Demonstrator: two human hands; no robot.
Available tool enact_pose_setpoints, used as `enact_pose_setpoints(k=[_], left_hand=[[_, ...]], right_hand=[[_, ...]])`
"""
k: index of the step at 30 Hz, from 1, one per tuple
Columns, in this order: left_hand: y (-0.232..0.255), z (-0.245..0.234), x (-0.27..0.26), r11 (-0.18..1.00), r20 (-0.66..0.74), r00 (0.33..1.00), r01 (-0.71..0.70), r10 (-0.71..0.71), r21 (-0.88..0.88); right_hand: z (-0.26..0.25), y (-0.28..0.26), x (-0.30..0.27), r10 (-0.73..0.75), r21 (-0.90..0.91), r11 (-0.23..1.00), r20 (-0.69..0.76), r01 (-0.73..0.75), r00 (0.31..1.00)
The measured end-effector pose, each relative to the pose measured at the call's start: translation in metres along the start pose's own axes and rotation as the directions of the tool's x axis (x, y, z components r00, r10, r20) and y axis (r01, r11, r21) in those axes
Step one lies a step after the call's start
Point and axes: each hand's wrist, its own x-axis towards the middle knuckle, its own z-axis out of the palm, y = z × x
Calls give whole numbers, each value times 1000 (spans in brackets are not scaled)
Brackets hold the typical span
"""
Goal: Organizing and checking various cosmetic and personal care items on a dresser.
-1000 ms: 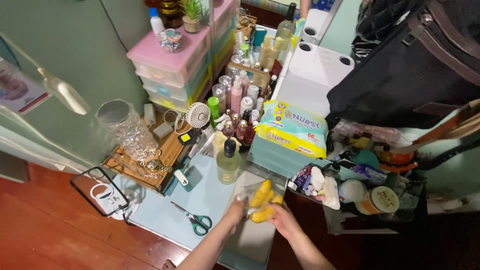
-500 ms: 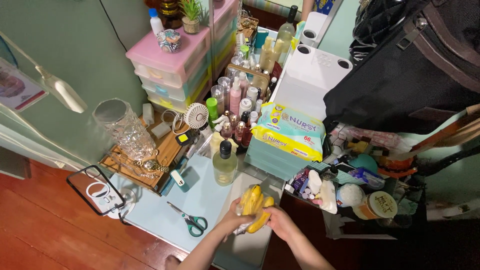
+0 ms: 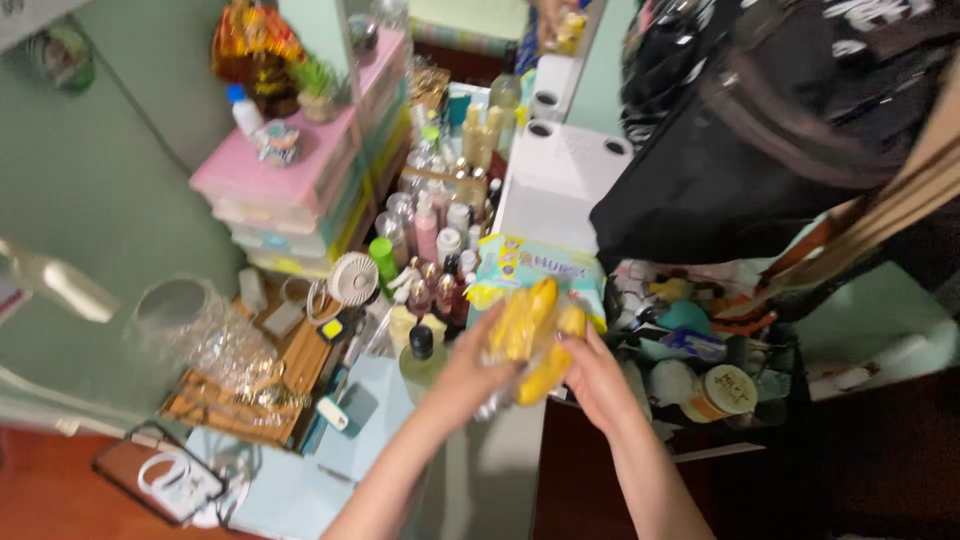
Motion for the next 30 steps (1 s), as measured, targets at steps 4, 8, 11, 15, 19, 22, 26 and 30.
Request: enact_pose_setpoints(k=[4,8,11,15,19,22,26,30], left_hand=[[38,-37,44,974,68,992,-89,106,-208],[66,-55,119,842,146,989,55,28,-536],[63,-41,205,834,55,978,-140,200,-534],[87,-15,277,999,-101,994,34,-37,-27],[57,36,348,995,-168,986,12,4,96],[64,49,352,995,-144,988,-45,58,89],[98,41,315,977,-196,981,51,-10,205],[105,25,284,972,-187,982,44,0,230]], right_hand=[[37,-42,16,-100,-14,995,64,101,993],[64,-58,20,-146,-50,986,162,156,976],[77,-63,15,-144,-152,974,144,166,979],[74,-63,6,-138,-237,960,62,149,989],[67,-64,-1,-133,-241,962,3,130,991],[64,-63,-6,-118,-237,966,-51,103,992],[55,-56,-10,-94,-232,971,-114,66,989],[42,-46,-9,-79,-212,976,-119,52,990]])
